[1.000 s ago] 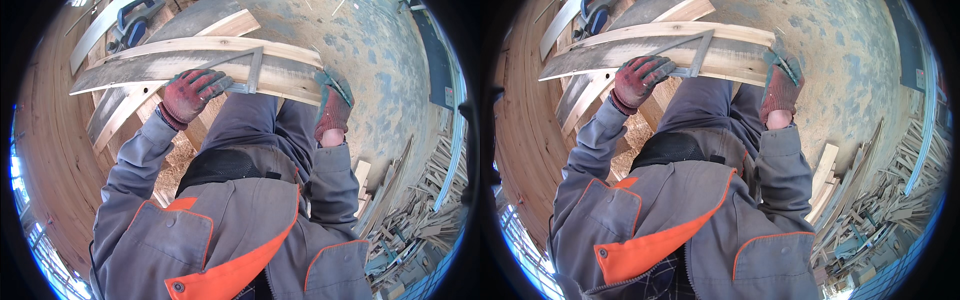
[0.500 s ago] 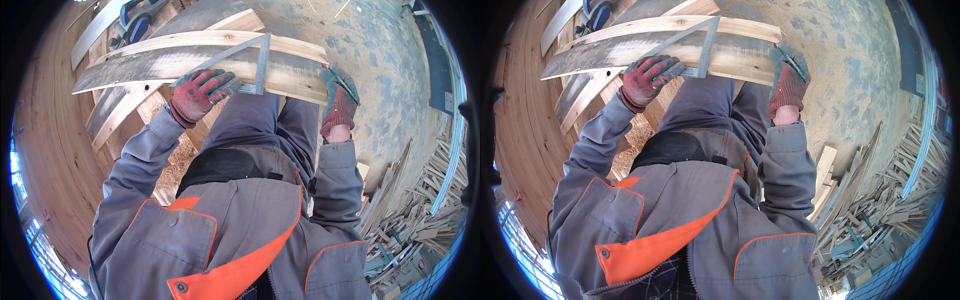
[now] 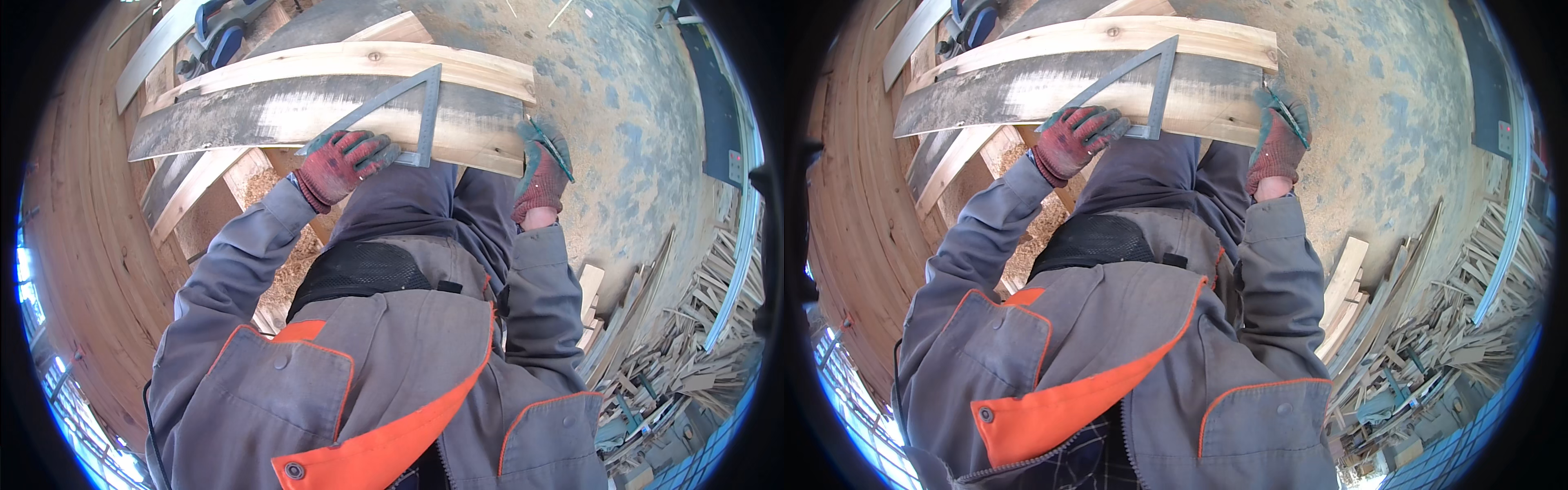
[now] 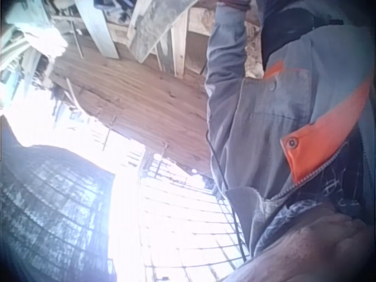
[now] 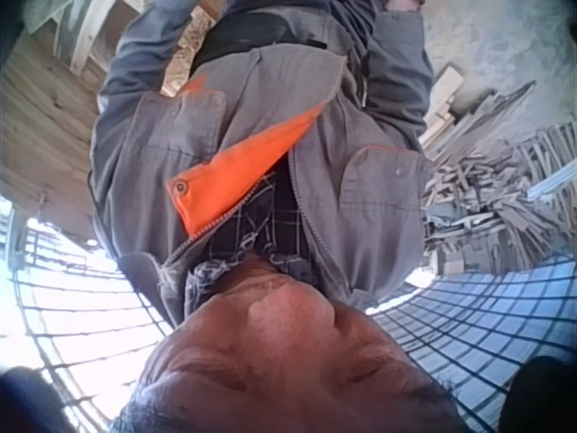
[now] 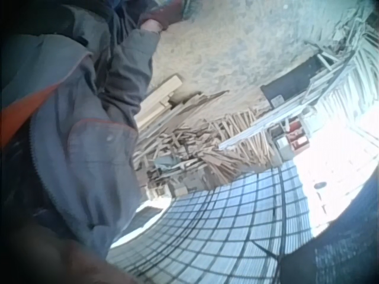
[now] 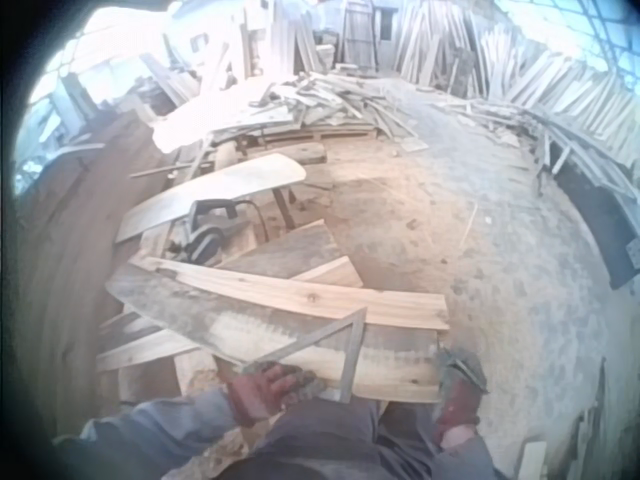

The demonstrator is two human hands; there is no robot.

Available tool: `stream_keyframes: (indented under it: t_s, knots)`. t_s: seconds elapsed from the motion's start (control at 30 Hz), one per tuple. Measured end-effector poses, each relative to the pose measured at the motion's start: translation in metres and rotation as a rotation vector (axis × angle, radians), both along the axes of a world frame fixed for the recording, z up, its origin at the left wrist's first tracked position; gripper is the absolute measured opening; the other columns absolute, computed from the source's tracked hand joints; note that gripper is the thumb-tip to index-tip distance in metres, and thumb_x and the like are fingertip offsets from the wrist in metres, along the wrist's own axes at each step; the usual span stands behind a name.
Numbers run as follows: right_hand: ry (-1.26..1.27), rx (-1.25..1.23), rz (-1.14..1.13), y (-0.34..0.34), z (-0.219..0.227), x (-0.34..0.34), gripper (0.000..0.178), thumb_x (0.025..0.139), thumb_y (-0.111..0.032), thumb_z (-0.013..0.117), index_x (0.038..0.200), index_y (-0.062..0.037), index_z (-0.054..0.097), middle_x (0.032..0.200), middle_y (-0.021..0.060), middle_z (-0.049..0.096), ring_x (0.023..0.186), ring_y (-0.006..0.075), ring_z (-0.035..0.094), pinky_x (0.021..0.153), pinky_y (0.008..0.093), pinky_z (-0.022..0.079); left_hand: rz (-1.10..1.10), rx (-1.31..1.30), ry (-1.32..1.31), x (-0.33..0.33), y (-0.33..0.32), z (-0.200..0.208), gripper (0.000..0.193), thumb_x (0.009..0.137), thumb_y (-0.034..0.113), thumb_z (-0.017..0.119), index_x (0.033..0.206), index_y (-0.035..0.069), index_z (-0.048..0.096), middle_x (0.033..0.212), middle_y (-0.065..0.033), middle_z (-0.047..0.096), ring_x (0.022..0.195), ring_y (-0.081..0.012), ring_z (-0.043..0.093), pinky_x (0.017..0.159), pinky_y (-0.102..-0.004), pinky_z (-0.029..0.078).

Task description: The person uses a speed square and pencil to mark lines on a wooden plank. They repeatedly position the square, draw lines, and reposition the square to mark multiple locations on the plank.

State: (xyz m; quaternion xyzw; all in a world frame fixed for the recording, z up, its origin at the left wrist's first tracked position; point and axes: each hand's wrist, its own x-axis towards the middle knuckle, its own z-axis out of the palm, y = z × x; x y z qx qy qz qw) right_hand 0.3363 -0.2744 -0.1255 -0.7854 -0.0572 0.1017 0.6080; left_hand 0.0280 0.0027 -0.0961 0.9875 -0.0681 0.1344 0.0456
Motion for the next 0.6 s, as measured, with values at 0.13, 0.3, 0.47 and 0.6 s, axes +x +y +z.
stream_keyframes:
  t_s: [0.13, 0.3, 0.47, 0.6]
  knots:
    - [0.175, 0.126, -0.105, 0.0, -0.019, -0.006, 0.03, 0.09, -0.021, 0.076, 0.111, 0.0012, 0.073, 0.11, 0.0124, 0.076, 0.096, 0.0276, 0.07, 0.09, 0.0424, 0.053, 0.006, -0.046, 0.085, -0.003, 0.001, -0.015, 0.035, 0.091, 0.025, 0.066, 0.126, 0.025, 0.069, 0.142, -0.0043, 0.062, 0.125, -0.0279, 0.061, 0.105, -0.0459, 0.049]
    - [0.013, -0.006, 0.112, -0.003, -0.015, -0.024, 0.033, 0.092, -0.018, 0.073, 0.119, 0.0005, 0.073, 0.118, 0.0128, 0.075, 0.099, 0.0269, 0.071, 0.09, 0.0407, 0.055, -0.107, -0.001, 0.102, -0.006, 0.009, -0.031, 0.038, 0.093, 0.028, 0.064, 0.131, 0.025, 0.068, 0.145, -0.0058, 0.06, 0.127, -0.0296, 0.06, 0.104, -0.0469, 0.049]
    - [0.218, 0.058, 0.051, 0.003, -0.01, -0.033, 0.029, 0.096, -0.009, 0.065, 0.123, 0.001, 0.072, 0.12, 0.0115, 0.074, 0.102, 0.0235, 0.071, 0.093, 0.0355, 0.056, -0.134, -0.007, 0.14, -0.007, 0.01, -0.04, 0.034, 0.093, 0.027, 0.065, 0.127, 0.026, 0.07, 0.146, -0.0059, 0.06, 0.126, -0.0311, 0.06, 0.102, -0.0483, 0.05]
    - [0.269, 0.246, 0.056, 0.003, -0.012, -0.037, 0.03, 0.097, -0.006, 0.063, 0.125, 0.0018, 0.07, 0.121, 0.0117, 0.073, 0.108, 0.0223, 0.07, 0.097, 0.034, 0.055, -0.096, 0.008, 0.14, -0.009, 0.006, -0.043, 0.032, 0.093, 0.027, 0.066, 0.124, 0.025, 0.072, 0.145, -0.0056, 0.06, 0.127, -0.0313, 0.059, 0.102, -0.0488, 0.05]
